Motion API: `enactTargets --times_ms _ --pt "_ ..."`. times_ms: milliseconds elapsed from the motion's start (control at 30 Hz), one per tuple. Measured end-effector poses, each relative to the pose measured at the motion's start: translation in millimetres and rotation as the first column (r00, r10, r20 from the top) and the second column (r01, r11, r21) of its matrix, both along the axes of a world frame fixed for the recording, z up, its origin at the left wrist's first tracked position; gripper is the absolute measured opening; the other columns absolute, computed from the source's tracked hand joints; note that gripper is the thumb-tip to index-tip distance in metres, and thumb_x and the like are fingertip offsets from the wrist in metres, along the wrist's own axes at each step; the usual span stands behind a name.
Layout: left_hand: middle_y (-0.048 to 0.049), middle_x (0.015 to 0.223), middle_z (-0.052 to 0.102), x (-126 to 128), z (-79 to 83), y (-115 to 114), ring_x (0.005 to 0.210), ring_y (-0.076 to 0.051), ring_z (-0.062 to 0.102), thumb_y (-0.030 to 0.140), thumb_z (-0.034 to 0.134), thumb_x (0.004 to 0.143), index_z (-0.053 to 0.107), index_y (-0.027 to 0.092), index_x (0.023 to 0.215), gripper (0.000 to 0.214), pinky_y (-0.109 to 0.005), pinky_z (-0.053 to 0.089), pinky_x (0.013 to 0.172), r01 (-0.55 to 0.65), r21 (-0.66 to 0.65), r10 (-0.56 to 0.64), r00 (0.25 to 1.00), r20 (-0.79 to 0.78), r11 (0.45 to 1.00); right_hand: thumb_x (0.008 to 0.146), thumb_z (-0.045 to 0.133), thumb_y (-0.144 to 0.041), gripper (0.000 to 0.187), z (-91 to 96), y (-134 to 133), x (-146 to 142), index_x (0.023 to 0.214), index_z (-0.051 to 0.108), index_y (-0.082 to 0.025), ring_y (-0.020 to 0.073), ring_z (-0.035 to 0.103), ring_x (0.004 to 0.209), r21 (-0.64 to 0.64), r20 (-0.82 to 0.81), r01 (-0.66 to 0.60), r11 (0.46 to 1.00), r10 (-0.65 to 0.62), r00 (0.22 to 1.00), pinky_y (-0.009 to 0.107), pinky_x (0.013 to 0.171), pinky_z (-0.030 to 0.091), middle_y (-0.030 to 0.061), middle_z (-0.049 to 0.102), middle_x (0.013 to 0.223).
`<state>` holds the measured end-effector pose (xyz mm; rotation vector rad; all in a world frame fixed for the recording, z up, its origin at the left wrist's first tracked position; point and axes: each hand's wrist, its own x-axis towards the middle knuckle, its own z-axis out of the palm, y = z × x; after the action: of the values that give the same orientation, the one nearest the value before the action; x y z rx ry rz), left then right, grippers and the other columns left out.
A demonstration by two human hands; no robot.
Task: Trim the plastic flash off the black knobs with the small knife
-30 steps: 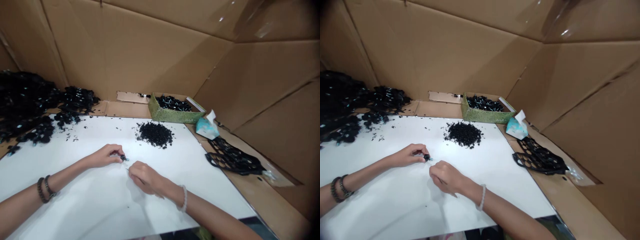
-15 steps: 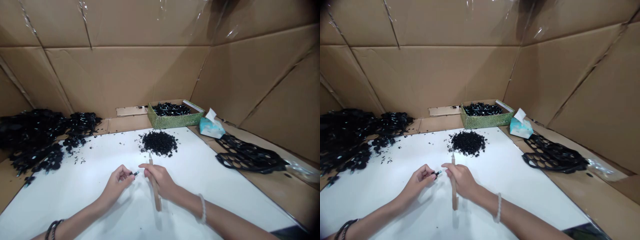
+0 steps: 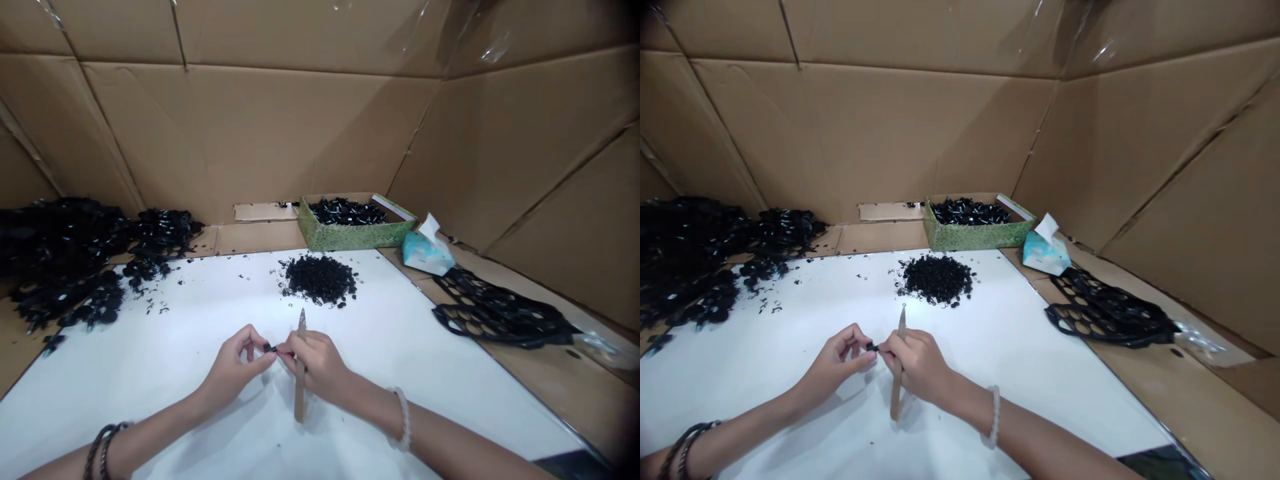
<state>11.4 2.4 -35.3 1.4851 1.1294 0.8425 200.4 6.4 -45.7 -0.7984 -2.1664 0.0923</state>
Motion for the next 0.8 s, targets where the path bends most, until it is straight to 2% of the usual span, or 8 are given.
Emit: enactTargets --times_ms 133,233,400,600,733,800 --pt "0.0075 0.058 0.039 3.9 0.4 -8.8 0.050 -0.008 0.031 0.036 0.065 0.074 0.045 0.020 0.075 0.026 -0.020 0.026 0.049 -0.012 -0.112 0.024 0.994 0.107 0.994 0.088 0.043 -0.014 0.020 1.5 -3.0 1.2 0.069 0.049 -0.019 0.0098 0.046 0.050 0.013 0.007 -0.037 0.999 0.037 0.999 0.023 0.048 0.034 -0.0013 0.054 0.058" --pt "0.0100 0.050 0.033 7.0 -0.1 -14.9 0.046 -0.007 0.030 0.038 0.066 0.073 0.042 0.021 0.074 0.030 -0.019 0.023 0.045 0.003 -0.199 0.034 0.983 0.179 0.980 0.087 0.046 -0.013 0.025 0.8 -5.3 4.1 0.063 0.045 -0.019 0.0093 0.043 0.047 0.054 0.033 -0.041 0.998 0.039 0.999 0.024 0.046 0.030 -0.0024 0.050 0.054" --pt "0.0095 0.050 0.038 7.3 1.5 -15.3 0.044 -0.005 0.034 0.037 0.068 0.072 0.043 0.020 0.073 0.030 -0.017 0.024 0.042 0.028 -0.272 0.042 0.968 0.247 0.962 0.086 0.049 -0.014 0.023 3.7 -8.1 7.0 0.064 0.046 -0.019 0.0096 0.047 0.048 0.207 0.101 -0.004 0.978 -0.017 0.995 0.025 0.046 0.030 -0.0015 0.057 0.057" --pt "0.0070 0.057 0.047 6.1 6.1 -11.3 0.043 -0.003 0.030 0.033 0.071 0.069 0.045 0.017 0.069 0.030 -0.016 0.020 0.042 0.076 -0.354 0.059 0.932 0.357 0.932 0.085 0.051 -0.013 0.021 18.2 -10.4 8.6 0.065 0.050 -0.019 0.0102 0.047 0.048 0.371 0.195 -0.054 0.927 -0.021 0.980 0.026 0.044 0.031 -0.0008 0.060 0.058" --pt "0.0068 0.052 0.043 3.0 5.6 -7.8 0.043 -0.003 0.027 0.035 0.070 0.069 0.046 0.016 0.063 0.032 -0.016 0.019 0.042 0.101 -0.399 0.096 0.891 0.445 0.911 0.086 0.049 -0.012 0.017 17.8 -14.5 10.5 0.070 0.055 -0.017 0.0113 0.048 0.048 0.434 0.245 -0.107 0.895 -0.003 0.969 0.027 0.043 0.031 0.0014 0.062 0.062" --pt "0.0068 0.049 0.038 -0.3 4.3 -3.9 0.043 -0.004 0.026 0.040 0.065 0.074 0.050 0.015 0.062 0.031 -0.016 0.024 0.044 0.118 -0.472 0.162 0.844 0.512 0.874 0.086 0.046 -0.013 0.016 14.0 -15.9 9.7 0.073 0.056 -0.016 0.0112 0.047 0.047 0.466 0.223 -0.119 0.877 0.013 0.975 0.027 0.042 0.031 0.0022 0.063 0.064"
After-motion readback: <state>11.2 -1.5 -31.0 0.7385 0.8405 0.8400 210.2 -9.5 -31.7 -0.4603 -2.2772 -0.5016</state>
